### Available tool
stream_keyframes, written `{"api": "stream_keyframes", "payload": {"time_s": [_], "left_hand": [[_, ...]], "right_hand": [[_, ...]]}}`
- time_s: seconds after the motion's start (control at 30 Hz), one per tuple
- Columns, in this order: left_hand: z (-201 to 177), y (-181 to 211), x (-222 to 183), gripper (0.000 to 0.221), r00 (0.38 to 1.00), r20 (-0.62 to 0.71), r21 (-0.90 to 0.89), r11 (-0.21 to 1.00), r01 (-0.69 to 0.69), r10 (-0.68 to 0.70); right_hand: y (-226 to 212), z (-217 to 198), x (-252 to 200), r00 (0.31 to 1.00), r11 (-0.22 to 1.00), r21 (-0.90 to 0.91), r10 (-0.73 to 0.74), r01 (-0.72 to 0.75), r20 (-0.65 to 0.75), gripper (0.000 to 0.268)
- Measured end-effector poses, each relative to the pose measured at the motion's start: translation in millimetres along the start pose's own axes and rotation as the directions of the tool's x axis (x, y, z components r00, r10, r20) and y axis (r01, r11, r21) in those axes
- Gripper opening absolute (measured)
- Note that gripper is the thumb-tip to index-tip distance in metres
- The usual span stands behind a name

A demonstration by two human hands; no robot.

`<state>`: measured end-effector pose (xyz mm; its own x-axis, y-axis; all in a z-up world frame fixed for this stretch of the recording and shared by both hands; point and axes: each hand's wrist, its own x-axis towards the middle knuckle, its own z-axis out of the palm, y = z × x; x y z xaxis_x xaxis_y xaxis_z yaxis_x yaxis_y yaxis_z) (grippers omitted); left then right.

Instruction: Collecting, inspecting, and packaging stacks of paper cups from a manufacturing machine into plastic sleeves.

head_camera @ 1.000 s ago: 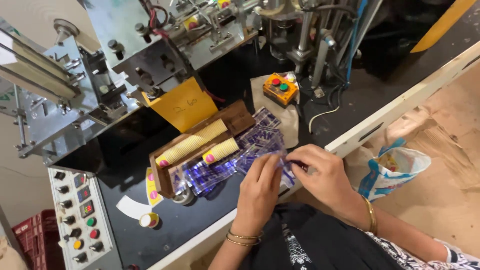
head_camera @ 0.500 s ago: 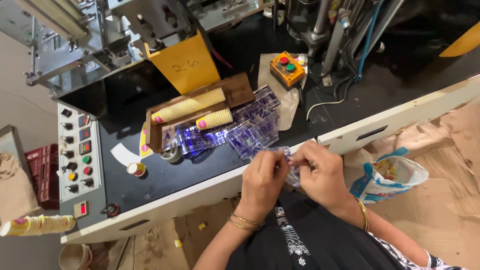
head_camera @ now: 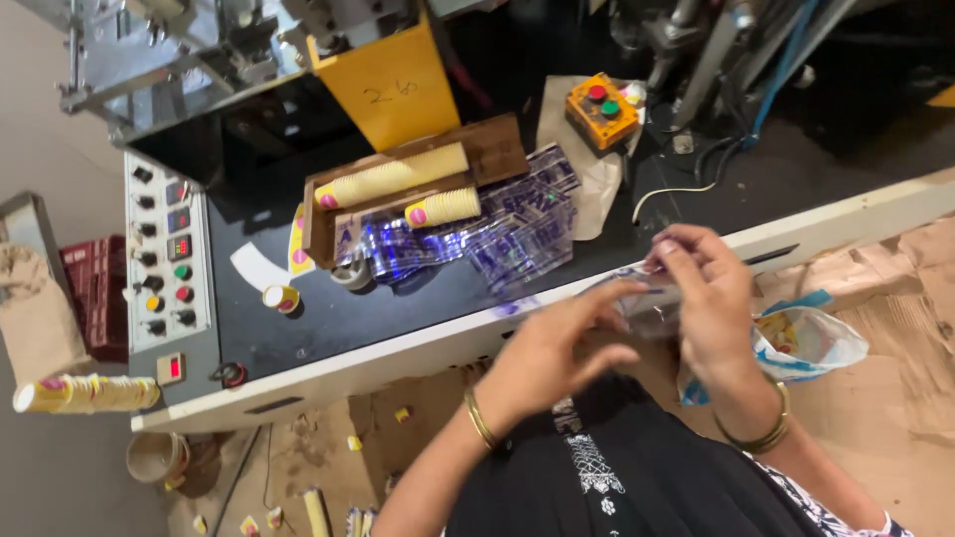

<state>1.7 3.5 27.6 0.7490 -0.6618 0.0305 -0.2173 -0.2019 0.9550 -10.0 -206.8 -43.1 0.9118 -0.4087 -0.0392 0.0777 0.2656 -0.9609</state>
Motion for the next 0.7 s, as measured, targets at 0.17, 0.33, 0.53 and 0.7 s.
{"api": "stream_keyframes", "payload": {"time_s": [0.17,0.33,0.53,0.7], "left_hand": [[-66,-66,-6,0.047,0.937,-0.293,0.401,0.914,-0.061,0.191],[-164,-152,-13,0.028,0.847,-0.521,0.467,0.865,0.182,0.103],[-269,-254,2,0.009,0.743,-0.609,0.693,0.642,0.328,0.278],[-302,-302,18,0.016,0.805,-0.536,0.786,0.499,0.366,0.254]], "right_hand": [[0,11,39,0.978,0.945,-0.276,-0.130,0.173,0.166,0.019],[17,64,68,0.956,0.744,-0.604,-0.265,0.287,0.129,0.013],[104,112,144,0.972,0.838,-0.506,-0.116,0.207,0.206,0.012],[185,139,210,0.935,0.368,-0.859,-0.152,0.355,0.322,0.022]]}}
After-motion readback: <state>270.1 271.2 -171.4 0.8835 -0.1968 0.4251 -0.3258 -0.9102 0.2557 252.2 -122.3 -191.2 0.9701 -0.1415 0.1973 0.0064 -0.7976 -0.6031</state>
